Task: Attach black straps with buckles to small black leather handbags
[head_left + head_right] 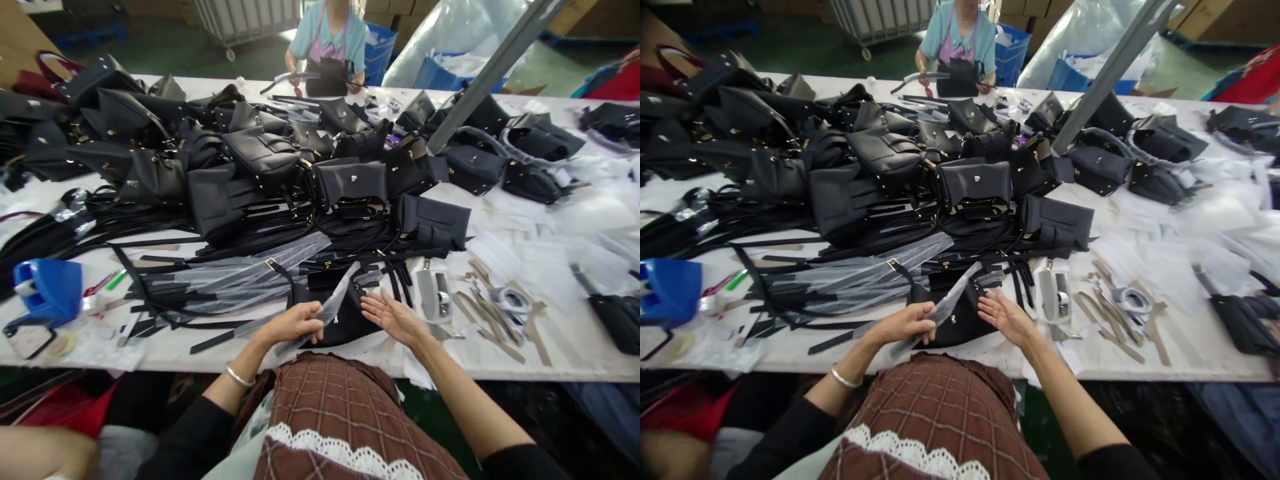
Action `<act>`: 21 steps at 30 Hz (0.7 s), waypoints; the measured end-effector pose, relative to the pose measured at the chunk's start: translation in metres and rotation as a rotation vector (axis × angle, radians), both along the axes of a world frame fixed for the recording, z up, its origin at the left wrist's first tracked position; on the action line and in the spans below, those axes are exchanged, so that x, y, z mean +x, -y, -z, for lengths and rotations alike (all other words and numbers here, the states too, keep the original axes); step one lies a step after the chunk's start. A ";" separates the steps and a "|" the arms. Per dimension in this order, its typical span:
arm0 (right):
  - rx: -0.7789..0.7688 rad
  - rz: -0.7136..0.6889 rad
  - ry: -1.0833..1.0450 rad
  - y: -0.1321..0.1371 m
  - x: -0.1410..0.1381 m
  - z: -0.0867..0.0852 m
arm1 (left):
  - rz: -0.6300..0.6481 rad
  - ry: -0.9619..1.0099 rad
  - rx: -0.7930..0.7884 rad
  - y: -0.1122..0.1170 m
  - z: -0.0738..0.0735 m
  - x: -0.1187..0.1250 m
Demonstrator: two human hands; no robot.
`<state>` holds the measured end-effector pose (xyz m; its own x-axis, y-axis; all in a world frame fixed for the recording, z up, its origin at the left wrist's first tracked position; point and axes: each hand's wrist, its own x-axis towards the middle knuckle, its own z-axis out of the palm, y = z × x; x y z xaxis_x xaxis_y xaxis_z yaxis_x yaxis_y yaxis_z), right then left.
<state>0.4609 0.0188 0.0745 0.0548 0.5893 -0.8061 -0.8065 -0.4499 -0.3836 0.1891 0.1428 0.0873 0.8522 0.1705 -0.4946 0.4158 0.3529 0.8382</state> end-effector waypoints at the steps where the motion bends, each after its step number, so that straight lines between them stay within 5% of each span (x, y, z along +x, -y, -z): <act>1: 0.020 0.047 -0.022 -0.006 -0.008 0.001 | 0.056 0.034 0.025 0.008 -0.005 0.012; 6: 0.040 0.233 -0.035 -0.035 0.015 -0.025 | 0.309 0.198 0.347 0.044 -0.023 0.058; 9: 0.099 0.308 0.034 -0.046 0.045 -0.048 | 0.315 0.237 0.438 0.056 -0.024 0.072; 14: 0.391 0.434 0.181 -0.082 0.077 -0.092 | 0.206 0.282 -0.107 0.070 -0.021 0.095; 17: 0.477 0.329 0.448 -0.118 0.067 -0.121 | 0.113 0.349 -0.274 0.078 -0.022 0.121; 21: 0.500 -0.149 1.160 -0.153 0.026 -0.142 | 0.167 0.392 -0.034 0.079 -0.023 0.145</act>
<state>0.4873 0.1722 0.2165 0.4834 0.8752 -0.0187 0.1606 -0.1096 -0.9809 0.3344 0.0642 0.1099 0.9914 0.0033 -0.1309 0.1221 0.3378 0.9333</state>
